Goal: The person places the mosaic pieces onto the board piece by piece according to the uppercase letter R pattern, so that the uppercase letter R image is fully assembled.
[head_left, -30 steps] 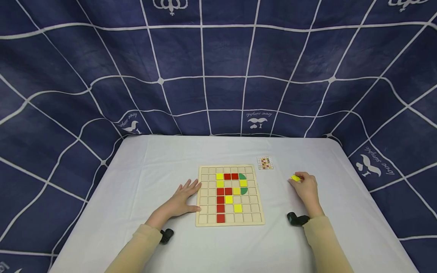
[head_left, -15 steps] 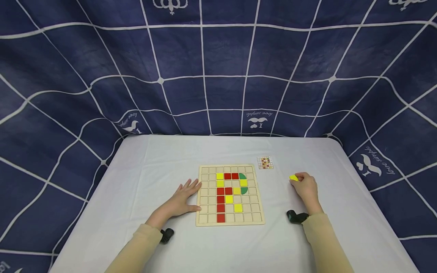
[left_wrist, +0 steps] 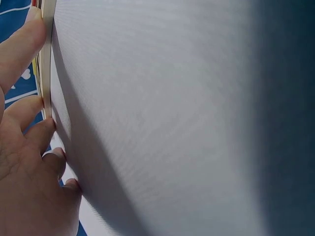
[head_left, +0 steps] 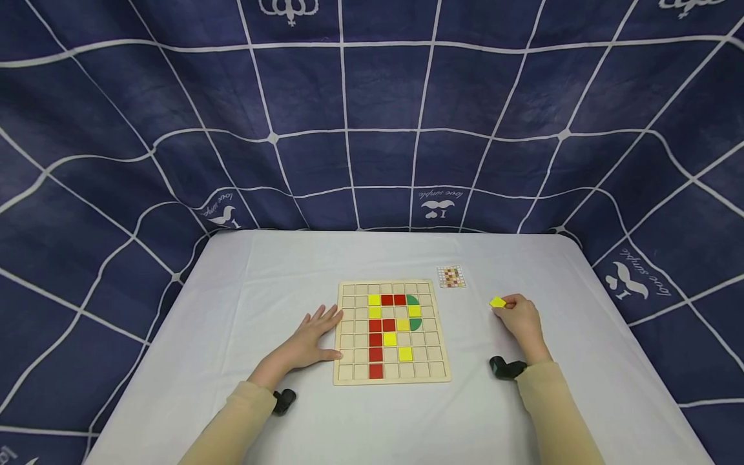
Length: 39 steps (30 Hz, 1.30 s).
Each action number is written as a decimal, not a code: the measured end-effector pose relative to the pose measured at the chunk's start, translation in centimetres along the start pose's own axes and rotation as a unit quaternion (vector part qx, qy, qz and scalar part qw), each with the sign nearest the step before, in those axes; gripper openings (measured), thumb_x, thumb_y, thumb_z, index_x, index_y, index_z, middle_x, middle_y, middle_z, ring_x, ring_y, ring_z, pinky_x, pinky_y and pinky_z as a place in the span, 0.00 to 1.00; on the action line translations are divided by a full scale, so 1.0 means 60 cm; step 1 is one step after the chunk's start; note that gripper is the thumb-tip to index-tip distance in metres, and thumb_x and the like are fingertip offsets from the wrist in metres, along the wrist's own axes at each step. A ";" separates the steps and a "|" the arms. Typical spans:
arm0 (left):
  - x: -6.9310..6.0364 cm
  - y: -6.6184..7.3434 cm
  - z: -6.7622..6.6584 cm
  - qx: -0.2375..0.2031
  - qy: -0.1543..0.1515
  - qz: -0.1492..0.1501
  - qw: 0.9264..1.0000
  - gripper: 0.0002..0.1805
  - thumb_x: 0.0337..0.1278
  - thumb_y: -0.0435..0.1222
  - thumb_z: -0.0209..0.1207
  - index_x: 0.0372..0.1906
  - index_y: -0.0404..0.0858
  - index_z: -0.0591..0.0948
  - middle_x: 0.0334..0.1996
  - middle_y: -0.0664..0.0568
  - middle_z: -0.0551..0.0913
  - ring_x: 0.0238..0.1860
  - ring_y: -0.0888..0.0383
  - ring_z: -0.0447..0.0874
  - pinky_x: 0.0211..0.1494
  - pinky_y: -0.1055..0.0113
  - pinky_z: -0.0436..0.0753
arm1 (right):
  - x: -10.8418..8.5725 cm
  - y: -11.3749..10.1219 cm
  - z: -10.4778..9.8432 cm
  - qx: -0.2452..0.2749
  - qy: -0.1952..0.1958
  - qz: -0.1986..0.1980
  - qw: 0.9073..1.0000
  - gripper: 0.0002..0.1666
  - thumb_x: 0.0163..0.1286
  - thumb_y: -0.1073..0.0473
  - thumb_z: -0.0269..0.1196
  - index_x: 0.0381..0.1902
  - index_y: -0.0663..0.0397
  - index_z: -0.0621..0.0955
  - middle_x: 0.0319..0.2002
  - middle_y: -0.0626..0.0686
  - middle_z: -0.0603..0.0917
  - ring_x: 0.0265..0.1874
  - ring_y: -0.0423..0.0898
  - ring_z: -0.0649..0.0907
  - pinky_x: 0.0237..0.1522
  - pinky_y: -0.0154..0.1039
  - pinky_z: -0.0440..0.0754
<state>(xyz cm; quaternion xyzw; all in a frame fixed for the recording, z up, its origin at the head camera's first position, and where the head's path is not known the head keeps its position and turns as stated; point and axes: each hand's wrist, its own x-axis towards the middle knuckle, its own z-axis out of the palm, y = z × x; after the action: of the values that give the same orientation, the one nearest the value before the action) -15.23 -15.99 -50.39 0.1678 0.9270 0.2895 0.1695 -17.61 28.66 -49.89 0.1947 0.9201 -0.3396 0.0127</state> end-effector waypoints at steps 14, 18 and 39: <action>0.001 -0.002 -0.001 0.001 -0.004 0.001 1.000 0.51 0.47 0.46 0.73 0.76 0.40 0.60 0.78 0.45 0.53 0.80 0.42 0.39 0.80 0.41 0.40 | -0.009 -0.007 0.007 0.048 0.015 -0.003 0.999 0.19 0.73 0.54 0.58 0.49 0.65 0.81 0.36 0.57 0.84 0.31 0.45 0.78 0.30 0.32 0.72; 0.001 -0.002 -0.002 0.002 -0.002 -0.001 1.000 0.51 0.47 0.46 0.73 0.76 0.40 0.61 0.78 0.45 0.53 0.80 0.42 0.39 0.80 0.42 0.40 | -0.024 -0.029 0.021 0.080 -0.009 -0.029 0.996 0.18 0.72 0.54 0.60 0.50 0.63 0.81 0.37 0.56 0.84 0.30 0.43 0.79 0.29 0.30 0.75; 0.003 -0.004 -0.001 -0.001 -0.009 0.001 1.000 0.51 0.47 0.45 0.73 0.76 0.40 0.60 0.79 0.46 0.52 0.80 0.42 0.38 0.80 0.41 0.39 | -0.165 -0.092 0.102 0.085 -0.180 -0.165 0.966 0.05 0.61 0.63 0.70 0.36 0.50 0.84 0.26 0.45 0.80 0.24 0.40 0.76 0.26 0.28 0.75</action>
<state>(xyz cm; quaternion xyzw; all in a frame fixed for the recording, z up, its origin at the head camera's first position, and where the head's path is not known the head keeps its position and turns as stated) -15.48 -16.12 -50.49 0.1708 0.9251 0.2891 0.1774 -11.16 17.50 -49.64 -0.0236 0.8897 -0.4436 0.1055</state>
